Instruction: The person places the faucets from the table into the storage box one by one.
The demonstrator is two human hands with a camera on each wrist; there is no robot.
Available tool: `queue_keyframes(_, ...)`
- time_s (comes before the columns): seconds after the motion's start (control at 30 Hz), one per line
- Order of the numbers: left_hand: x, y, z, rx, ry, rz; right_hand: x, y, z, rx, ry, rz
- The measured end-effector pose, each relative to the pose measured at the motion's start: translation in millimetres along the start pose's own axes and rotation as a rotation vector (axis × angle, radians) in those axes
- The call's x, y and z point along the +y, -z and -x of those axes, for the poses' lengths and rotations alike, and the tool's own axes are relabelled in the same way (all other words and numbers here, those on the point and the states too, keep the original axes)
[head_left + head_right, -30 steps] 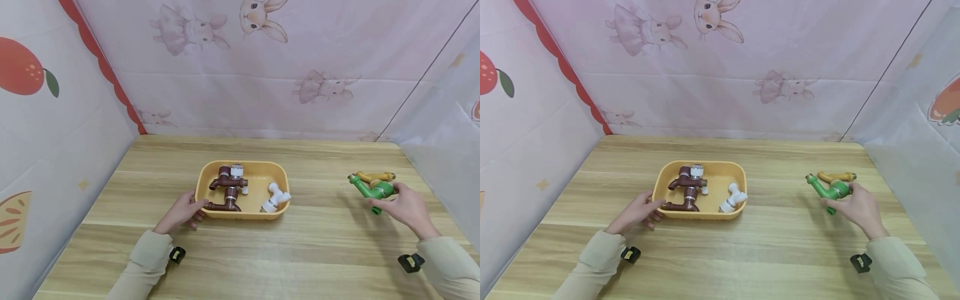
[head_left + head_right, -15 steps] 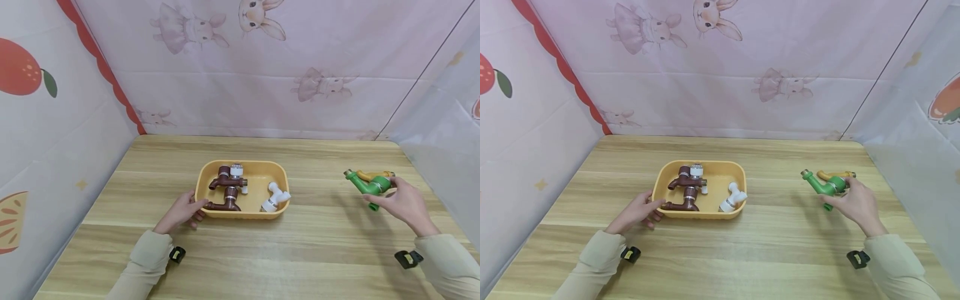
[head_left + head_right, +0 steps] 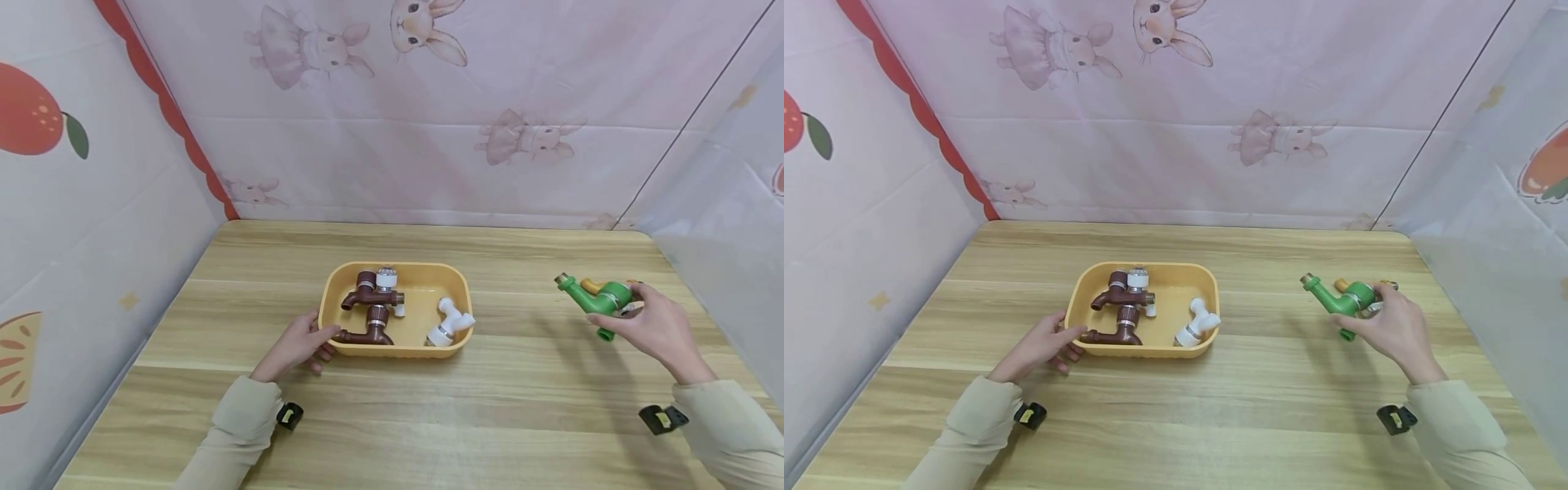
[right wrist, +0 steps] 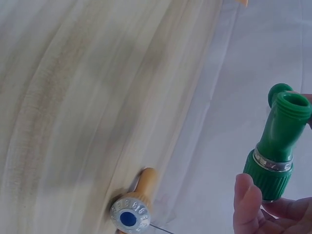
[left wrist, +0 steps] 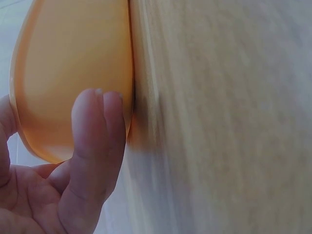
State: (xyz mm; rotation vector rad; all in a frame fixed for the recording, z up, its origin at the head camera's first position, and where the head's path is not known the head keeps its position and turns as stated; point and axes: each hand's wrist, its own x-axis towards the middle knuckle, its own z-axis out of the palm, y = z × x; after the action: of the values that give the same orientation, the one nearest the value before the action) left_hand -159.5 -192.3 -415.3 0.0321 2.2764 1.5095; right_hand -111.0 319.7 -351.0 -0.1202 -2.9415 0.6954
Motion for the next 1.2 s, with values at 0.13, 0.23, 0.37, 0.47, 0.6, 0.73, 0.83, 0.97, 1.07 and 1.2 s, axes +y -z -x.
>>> queue_keyframes(0.13, -0.3, -0.3, 0.3, 0.003, 0.000, 0.003, -5, 0.9, -1, 0.019, 0.013, 0.002)
queue_keyframes(0.23, -0.8, -0.8, 0.3, 0.011, 0.001, 0.003, -8, 1.8, -2, 0.028, 0.018, -0.003)
queue_keyframes(0.37, -0.5, -1.2, 0.6, 0.015, 0.008, 0.005, -13, 3.0, -2, 0.036, 0.020, -0.016)
queue_keyframes(0.47, 0.0, -1.2, 0.9, 0.014, 0.009, 0.010, -16, 3.8, -2, 0.038, 0.021, -0.024)
queue_keyframes(0.6, -0.2, -1.3, 0.9, 0.013, 0.009, 0.011, -21, 5.0, -2, 0.040, 0.031, -0.035)
queue_keyframes(0.73, -0.8, -1.7, 1.0, 0.015, 0.012, 0.010, -25, 5.4, -3, 0.040, 0.050, -0.043)
queue_keyframes(0.83, -0.8, -1.8, 0.9, 0.016, 0.011, 0.007, -28, 5.2, -3, 0.039, 0.063, -0.046)
queue_keyframes(0.97, -1.1, -1.7, 0.1, 0.017, 0.005, 0.003, -32, 4.9, -4, 0.049, 0.083, -0.051)
queue_keyframes(1.07, -1.4, -1.7, -0.3, 0.018, 0.005, 0.004, -35, 4.6, -5, 0.055, 0.100, -0.068)
queue_keyframes(1.2, -1.6, -1.6, 0.0, 0.016, 0.009, 0.007, -39, 4.1, -7, 0.054, 0.118, -0.093)
